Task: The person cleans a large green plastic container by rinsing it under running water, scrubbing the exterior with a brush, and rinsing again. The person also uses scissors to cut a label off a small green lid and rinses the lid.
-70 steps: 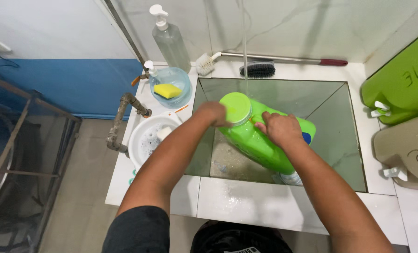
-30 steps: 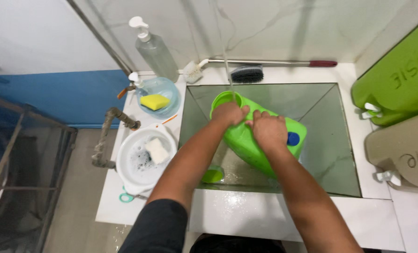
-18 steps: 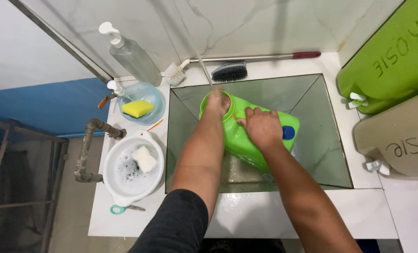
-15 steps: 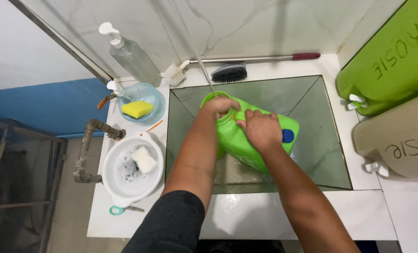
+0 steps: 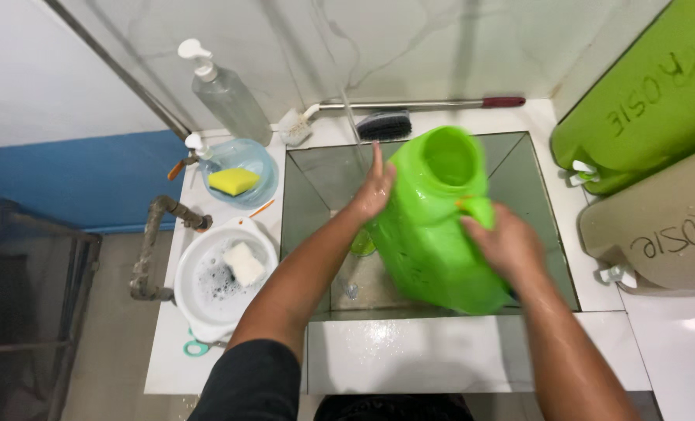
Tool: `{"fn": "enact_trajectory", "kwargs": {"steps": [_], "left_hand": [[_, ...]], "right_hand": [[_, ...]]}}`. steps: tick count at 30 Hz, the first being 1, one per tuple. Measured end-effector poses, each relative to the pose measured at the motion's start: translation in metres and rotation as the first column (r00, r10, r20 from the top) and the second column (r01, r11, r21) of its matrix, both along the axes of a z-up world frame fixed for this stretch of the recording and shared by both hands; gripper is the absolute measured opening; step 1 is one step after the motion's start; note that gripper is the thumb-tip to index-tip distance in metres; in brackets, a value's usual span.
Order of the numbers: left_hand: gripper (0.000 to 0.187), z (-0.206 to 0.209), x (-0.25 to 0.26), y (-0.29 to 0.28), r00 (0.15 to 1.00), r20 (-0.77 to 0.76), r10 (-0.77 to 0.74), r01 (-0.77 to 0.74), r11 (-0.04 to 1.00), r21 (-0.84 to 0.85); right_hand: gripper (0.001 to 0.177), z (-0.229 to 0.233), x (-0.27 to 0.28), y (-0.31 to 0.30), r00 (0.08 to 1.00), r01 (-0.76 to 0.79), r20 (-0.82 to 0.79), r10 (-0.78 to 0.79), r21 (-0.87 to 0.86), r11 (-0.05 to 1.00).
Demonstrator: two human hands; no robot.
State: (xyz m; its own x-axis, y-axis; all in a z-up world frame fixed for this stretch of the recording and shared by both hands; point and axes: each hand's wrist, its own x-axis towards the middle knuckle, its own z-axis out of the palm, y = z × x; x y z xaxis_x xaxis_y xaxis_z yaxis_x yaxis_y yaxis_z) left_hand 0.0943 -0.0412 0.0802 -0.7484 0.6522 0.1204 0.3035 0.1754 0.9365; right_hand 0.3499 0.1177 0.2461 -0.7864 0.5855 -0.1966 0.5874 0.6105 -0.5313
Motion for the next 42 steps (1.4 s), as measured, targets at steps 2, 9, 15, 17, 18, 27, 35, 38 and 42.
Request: {"fn": "enact_trajectory", "kwargs": {"steps": [2, 9, 15, 17, 18, 27, 35, 38, 42], "left_hand": [[0.072, -0.012, -0.044, 0.008, 0.998, -0.044, 0.051, -0.055, 0.993, -0.109], [0.055, 0.095, -0.061, -0.007, 0.965, -0.159, -0.209, 0.079, 0.810, -0.581], [0.049, 0.130, -0.055, -0.041, 0.922, -0.189, -0.338, 0.247, 0.889, -0.385], [0.056, 0.125, -0.055, -0.038, 0.964, -0.158, -0.213, 0.159, 0.942, -0.297], [0.064, 0.119, -0.048, -0.030, 0.988, -0.143, -0.063, 0.022, 0.963, -0.270], [0.088, 0.070, 0.056, -0.011, 0.903, -0.429, 0.004, -0.220, 0.863, -0.455], [0.125, 0.065, 0.007, -0.058, 0.984, -0.001, -0.177, 0.176, 0.979, -0.100], [0.124, 0.075, 0.014, -0.053, 0.990, -0.039, -0.135, 0.127, 0.980, -0.156], [0.128, 0.080, 0.013, -0.056, 0.989, -0.015, -0.148, 0.140, 0.962, -0.235]], "right_hand": [[0.041, 0.011, 0.050, 0.014, 0.937, -0.024, -0.348, 0.000, -0.065, 0.998], [0.023, -0.022, 0.135, 0.050, 0.752, 0.088, -0.396, -0.526, -0.732, 0.676], [0.016, -0.034, 0.158, 0.052, 0.753, 0.051, -0.406, -0.517, -0.748, 0.662], [0.013, -0.039, 0.147, 0.044, 0.749, 0.097, -0.349, -0.563, -0.783, 0.614], [0.011, -0.044, 0.140, 0.037, 0.750, 0.121, -0.313, -0.582, -0.801, 0.587], [0.012, -0.053, 0.147, 0.038, 0.712, 0.075, -0.295, -0.638, -0.871, 0.486], [0.011, -0.053, 0.148, 0.036, 0.715, 0.153, -0.284, -0.639, -0.828, 0.539], [0.013, -0.050, 0.146, 0.035, 0.717, 0.154, -0.287, -0.635, -0.824, 0.545], [0.009, -0.048, 0.145, 0.035, 0.723, 0.195, -0.249, -0.645, -0.822, 0.535]]}}
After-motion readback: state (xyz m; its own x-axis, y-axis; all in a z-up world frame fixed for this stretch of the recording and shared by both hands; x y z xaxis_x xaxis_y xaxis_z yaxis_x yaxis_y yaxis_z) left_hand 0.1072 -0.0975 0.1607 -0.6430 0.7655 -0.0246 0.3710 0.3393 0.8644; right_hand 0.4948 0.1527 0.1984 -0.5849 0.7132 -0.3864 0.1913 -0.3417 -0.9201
